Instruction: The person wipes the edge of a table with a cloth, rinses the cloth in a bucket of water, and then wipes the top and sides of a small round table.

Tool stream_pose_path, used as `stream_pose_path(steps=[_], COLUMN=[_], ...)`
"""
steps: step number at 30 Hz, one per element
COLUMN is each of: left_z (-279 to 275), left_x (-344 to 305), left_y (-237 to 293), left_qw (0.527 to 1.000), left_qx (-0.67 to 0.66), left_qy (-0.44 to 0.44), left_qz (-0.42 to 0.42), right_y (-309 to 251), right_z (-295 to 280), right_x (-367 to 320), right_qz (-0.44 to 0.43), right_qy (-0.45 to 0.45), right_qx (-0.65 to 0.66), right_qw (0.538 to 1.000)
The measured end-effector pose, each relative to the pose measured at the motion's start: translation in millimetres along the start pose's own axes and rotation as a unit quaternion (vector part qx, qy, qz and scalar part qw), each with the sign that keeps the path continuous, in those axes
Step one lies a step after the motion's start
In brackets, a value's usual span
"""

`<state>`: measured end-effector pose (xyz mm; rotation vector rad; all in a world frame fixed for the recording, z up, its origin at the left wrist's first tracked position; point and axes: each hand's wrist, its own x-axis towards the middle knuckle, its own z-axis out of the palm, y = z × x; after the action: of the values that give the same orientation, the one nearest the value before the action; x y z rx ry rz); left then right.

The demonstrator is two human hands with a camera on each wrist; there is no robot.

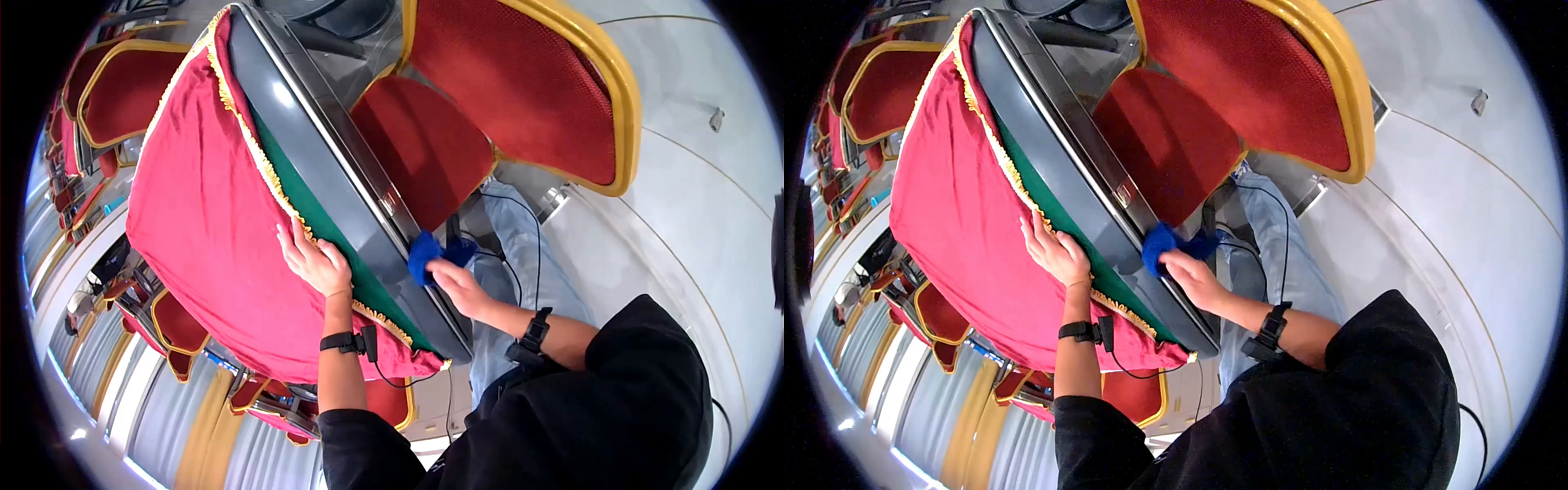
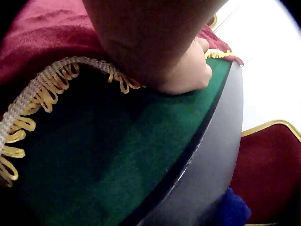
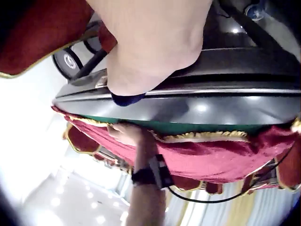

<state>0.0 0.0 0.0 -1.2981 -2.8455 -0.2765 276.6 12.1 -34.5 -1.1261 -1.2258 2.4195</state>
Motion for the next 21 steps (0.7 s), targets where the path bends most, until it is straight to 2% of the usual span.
stream_pose_path(steps=[1,2,3,5,7,9,11,14,18,21], left_z=[-10,-18,9,8,7,4,6,6,5,5], left_x=[-3,-4,11,5,2,2,3,3,4,5], left_y=[1,2,1,-1,-1,-1,0,1,2,2], left_qw=[1.000,1.000,1.000,1.000,1.000,1.000,1.000,1.000,1.000,1.000], left_qx=[0.002,0.003,-0.001,-0.001,0.001,0.007,0.006,0.002,0.004,0.008], left_qy=[-0.012,-0.022,0.011,0.005,-0.001,0.003,0.013,0.014,0.006,0.002], left_qz=[-0.004,-0.006,-0.001,-0.001,-0.002,0.001,0.011,0.002,-0.004,-0.010], right_y=[-11,-22,-24,-18,-28,-30,-40,-45,-71,-94], right_z=[12,21,8,9,6,-14,-25,-23,-25,-30], right_x=[1,6,51,69,78,95,95,97,102,103], right_qz=[-0.005,-0.039,-0.101,-0.145,-0.105,-0.156,-0.132,-0.099,0.005,0.109], right_qy=[0.059,0.060,0.047,0.048,0.085,-0.020,-0.066,-0.071,-0.101,-0.144], right_qx=[-0.008,-0.017,-0.030,-0.077,-0.125,-0.190,-0.273,-0.314,-0.316,-0.333], right_qw=[0.998,0.997,0.993,0.985,0.983,0.969,0.951,0.942,0.943,0.925])
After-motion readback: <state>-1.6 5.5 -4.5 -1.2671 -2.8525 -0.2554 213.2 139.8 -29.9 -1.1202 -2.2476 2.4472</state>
